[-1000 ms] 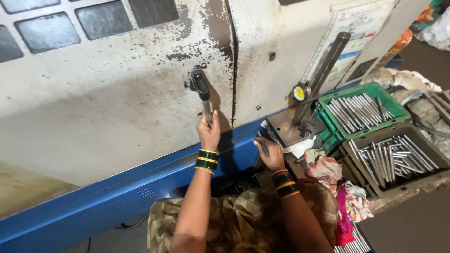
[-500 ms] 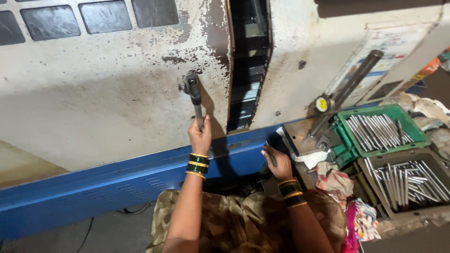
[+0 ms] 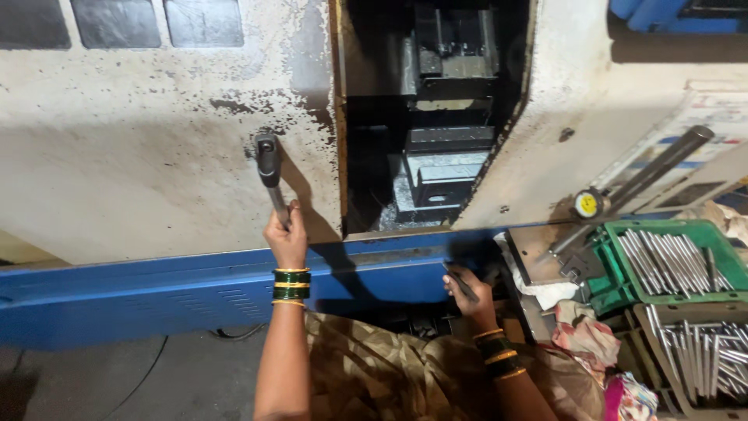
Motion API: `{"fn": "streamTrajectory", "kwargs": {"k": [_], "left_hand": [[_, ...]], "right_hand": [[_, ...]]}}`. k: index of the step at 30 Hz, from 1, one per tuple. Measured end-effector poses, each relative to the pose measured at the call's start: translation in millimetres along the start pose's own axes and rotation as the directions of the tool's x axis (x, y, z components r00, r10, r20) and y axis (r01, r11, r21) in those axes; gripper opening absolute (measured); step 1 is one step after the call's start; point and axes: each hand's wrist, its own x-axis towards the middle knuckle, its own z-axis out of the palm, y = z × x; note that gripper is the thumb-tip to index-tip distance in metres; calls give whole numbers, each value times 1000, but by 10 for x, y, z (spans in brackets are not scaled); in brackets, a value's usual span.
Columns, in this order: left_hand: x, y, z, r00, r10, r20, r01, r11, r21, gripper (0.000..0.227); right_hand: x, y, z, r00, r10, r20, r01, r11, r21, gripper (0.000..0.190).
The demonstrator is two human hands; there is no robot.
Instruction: The person operates a metal turning lathe by pulling a lever to open the machine door, inserting a metal rod into the chuck, closing the door, and then wiping the rod with a cloth. The person repeats this process with multiple rods, placing them into bins after wiping.
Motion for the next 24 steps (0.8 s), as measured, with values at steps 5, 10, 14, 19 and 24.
{"fn": "streamTrajectory", "kwargs": {"k": [5, 10, 14, 19, 24], "left_hand": [[235, -84, -490, 998, 10, -58, -9, 1000, 29, 23], [466, -181, -865, 991, 14, -137, -9, 999, 40, 25], [636, -263, -1146, 985, 33, -172, -28, 999, 34, 20], [796, -346, -1415, 977, 17, -212, -10, 999, 32, 21], [928, -395, -1669, 972, 27, -234, -13, 998, 62, 22]], "right_hand": [[-88, -86, 196, 1000, 31, -7, -29, 988, 153, 16], [-99, 14, 573, 994, 99, 51, -108, 972, 207, 13], [64, 229, 1005, 986, 144, 88, -158, 972, 176, 16], [612, 167, 1555, 974, -193, 120, 146, 936, 321, 26], [1337, -553, 2011, 921, 218, 321, -348, 831, 434, 38]]}}
